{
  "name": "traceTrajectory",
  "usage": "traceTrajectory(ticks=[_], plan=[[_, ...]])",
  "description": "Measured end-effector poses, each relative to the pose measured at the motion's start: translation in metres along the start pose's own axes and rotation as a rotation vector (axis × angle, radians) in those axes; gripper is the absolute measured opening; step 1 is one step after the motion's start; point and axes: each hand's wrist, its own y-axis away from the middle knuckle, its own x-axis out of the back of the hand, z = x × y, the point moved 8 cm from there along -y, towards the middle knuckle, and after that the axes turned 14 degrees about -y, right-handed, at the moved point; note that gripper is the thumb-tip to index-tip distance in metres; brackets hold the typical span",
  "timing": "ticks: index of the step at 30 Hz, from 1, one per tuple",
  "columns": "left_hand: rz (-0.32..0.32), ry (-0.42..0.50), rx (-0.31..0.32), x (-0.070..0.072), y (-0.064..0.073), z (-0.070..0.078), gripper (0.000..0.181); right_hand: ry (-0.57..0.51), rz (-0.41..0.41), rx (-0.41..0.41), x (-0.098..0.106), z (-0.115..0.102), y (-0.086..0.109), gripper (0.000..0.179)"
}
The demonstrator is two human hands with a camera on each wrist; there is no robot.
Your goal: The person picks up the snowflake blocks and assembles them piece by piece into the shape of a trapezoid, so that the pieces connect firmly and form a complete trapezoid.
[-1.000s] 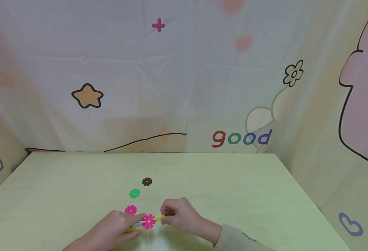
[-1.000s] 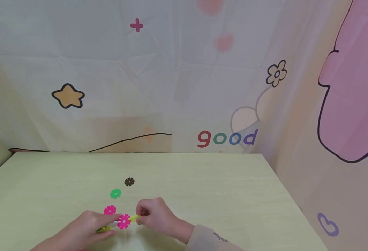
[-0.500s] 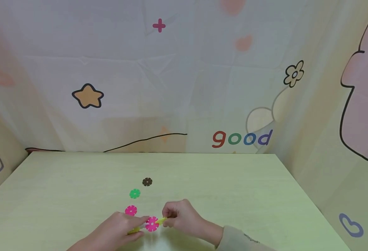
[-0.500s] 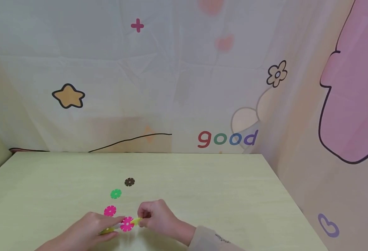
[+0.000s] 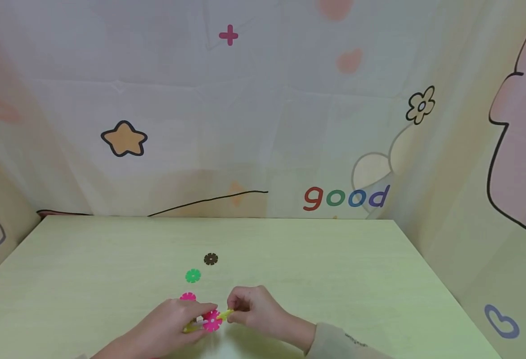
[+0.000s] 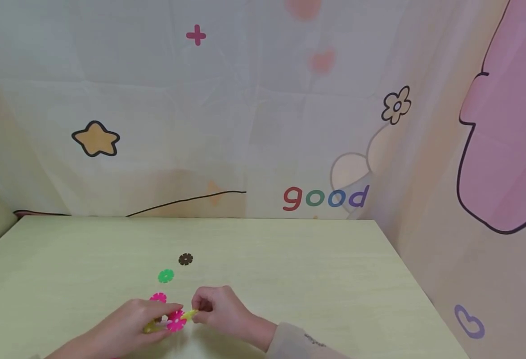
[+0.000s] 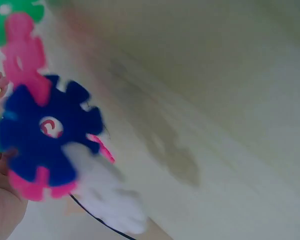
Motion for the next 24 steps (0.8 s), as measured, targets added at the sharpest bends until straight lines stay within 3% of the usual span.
traceTrajectory(ticks=[4,13,17,21,24], plan=[[-0.021,0.042,0.029,-0.002,0.001,-0.001,0.032,-0.006,0.003,-0.005,-0.001,-0.001,0.001,0.012],[-0.012,0.052,-0.002,0.000,0.003,0.001,0.034,-0.044,-0.050,-0.032,-0.010,-0.004,0.000,0.008],[-0.013,0.023,0.013,0.004,0.009,-0.006,0.033,-0.004,-0.103,-0.052,-0.012,-0.004,-0.004,0.009],[0.043,-0.014,0.018,0.014,0.020,-0.016,0.022,0.046,-0.129,-0.064,-0.013,-0.002,-0.012,0.013],[0.019,-0.027,0.060,0.018,0.028,-0.027,0.027,0.084,-0.127,-0.081,-0.013,0.001,-0.019,0.016]])
